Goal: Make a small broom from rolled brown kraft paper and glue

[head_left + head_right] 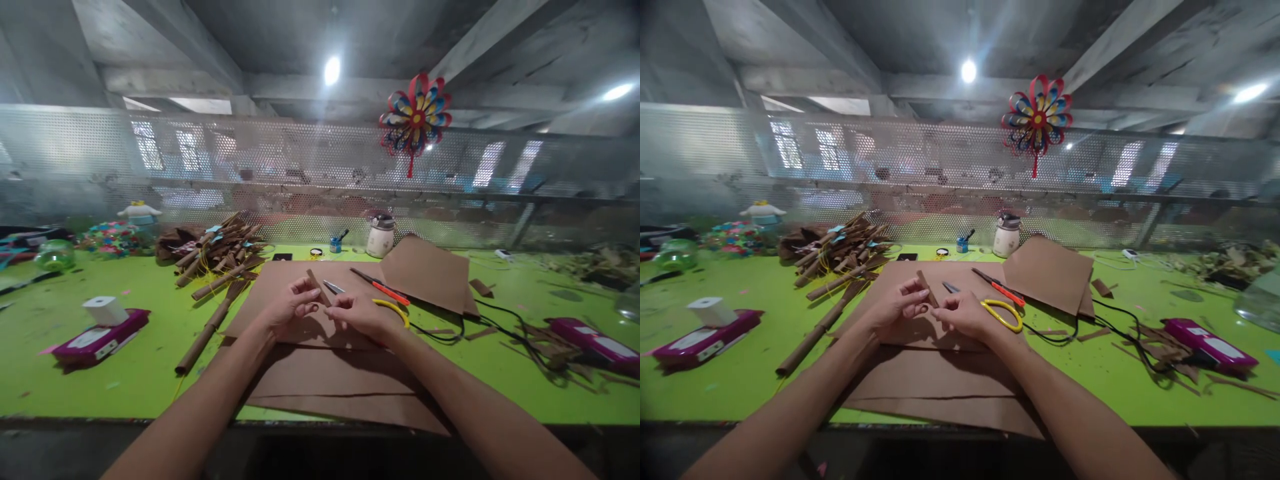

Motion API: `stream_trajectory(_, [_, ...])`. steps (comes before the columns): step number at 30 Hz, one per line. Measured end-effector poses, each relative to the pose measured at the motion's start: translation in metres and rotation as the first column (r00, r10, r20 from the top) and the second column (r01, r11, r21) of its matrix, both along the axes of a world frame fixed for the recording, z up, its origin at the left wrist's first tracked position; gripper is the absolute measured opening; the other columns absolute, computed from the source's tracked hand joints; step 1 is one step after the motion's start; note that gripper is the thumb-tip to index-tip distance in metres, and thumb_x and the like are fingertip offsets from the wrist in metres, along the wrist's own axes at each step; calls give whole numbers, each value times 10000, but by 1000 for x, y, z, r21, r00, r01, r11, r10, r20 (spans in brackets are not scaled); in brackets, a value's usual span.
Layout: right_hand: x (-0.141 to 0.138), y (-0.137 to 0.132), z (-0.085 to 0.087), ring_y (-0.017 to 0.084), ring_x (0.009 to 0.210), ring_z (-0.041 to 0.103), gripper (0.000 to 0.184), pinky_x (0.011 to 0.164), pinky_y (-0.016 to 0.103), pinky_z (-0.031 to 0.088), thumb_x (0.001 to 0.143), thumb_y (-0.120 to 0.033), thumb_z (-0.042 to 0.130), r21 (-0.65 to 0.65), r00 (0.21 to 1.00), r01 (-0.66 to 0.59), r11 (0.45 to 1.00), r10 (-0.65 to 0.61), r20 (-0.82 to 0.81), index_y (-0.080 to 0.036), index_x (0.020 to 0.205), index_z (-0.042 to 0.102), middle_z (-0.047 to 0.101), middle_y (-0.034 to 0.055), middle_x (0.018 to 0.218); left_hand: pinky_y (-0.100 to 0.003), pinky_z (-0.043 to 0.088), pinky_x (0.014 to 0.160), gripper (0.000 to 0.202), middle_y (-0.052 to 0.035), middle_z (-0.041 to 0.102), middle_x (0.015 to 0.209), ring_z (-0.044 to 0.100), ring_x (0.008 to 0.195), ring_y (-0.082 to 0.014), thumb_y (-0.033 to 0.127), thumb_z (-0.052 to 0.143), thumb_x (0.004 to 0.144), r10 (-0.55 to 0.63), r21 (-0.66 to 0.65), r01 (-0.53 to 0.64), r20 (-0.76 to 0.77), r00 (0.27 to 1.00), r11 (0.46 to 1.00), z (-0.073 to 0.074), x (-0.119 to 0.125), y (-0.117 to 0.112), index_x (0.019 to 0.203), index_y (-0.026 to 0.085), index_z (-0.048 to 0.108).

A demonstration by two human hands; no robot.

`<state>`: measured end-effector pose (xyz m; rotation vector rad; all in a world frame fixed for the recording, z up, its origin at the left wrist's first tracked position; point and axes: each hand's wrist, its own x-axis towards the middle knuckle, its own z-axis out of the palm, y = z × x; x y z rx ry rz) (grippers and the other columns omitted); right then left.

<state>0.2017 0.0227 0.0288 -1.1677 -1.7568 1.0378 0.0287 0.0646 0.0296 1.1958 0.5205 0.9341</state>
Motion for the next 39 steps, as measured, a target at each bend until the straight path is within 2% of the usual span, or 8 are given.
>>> stream_trajectory(3, [9,1,6,87,473,471,101,498,217,370,643,-221,567,-7,985,-45,999,43,-166,-131,621,609,553,-8,502,-224,420,644,229,-46,637,825,593,758,-130,202,674,670,-31,51,31,-6,999,998,3,-2,-2,870,140,579])
stream_trajectory(5, [14,2,9,96,530,504,111,547,226,396,627,-182,545,7,966,-93,996,92,-242,-124,670,630,586,10,563,-230,417,661,213,-49,637,829,591,780,-136,210,663,684,-33,81,33,1,999,996,5,-2,-3,868,143,580])
stream_trajectory(9, [12,3,8,110,591,532,200,603,248,425,688,-288,545,16,957,-120,993,120,-264,-112,699,639,617,48,653,-241,412,674,191,-46,634,847,585,784,-136,219,655,690,-22,114,20,16,1000,993,6,-3,-5,853,147,587])
stream_trajectory(14, [-1,2,0,110,547,516,380,572,249,427,750,-472,508,108,993,-43,993,55,-108,-112,696,615,593,43,619,-236,403,668,149,-22,617,800,569,751,-118,205,649,696,-18,117,15,25,1000,993,4,-2,-4,818,149,584])
stream_trajectory(21, [-4,-1,-4,96,510,486,339,511,207,375,776,-419,493,226,994,-24,974,-2,113,-136,616,588,559,7,549,-240,396,661,161,-28,609,755,567,716,-118,223,651,693,-41,91,40,15,999,995,0,0,-5,816,140,588])
stream_trajectory(23, [-5,-1,-8,85,482,445,319,479,203,327,785,-371,484,326,979,17,945,-82,186,-143,583,576,532,-7,517,-241,398,659,185,-35,616,781,571,724,-121,235,651,695,-46,66,45,17,999,997,-1,1,-5,846,143,597])
stream_trajectory(28, [-9,2,-20,76,460,377,293,465,217,247,771,-281,490,568,911,110,816,-311,271,-153,509,503,450,-29,468,-230,399,649,284,-74,635,855,576,747,-129,263,680,665,-22,26,23,-47,999,999,-6,6,-2,907,128,618])
stream_trajectory(39, [-13,0,-22,113,516,436,228,508,234,291,800,-276,467,543,907,2,840,-230,353,-181,655,614,559,10,561,-248,427,638,262,-78,644,762,585,674,-136,275,693,639,-13,-7,12,-98,995,1000,-13,10,-2,835,112,629])
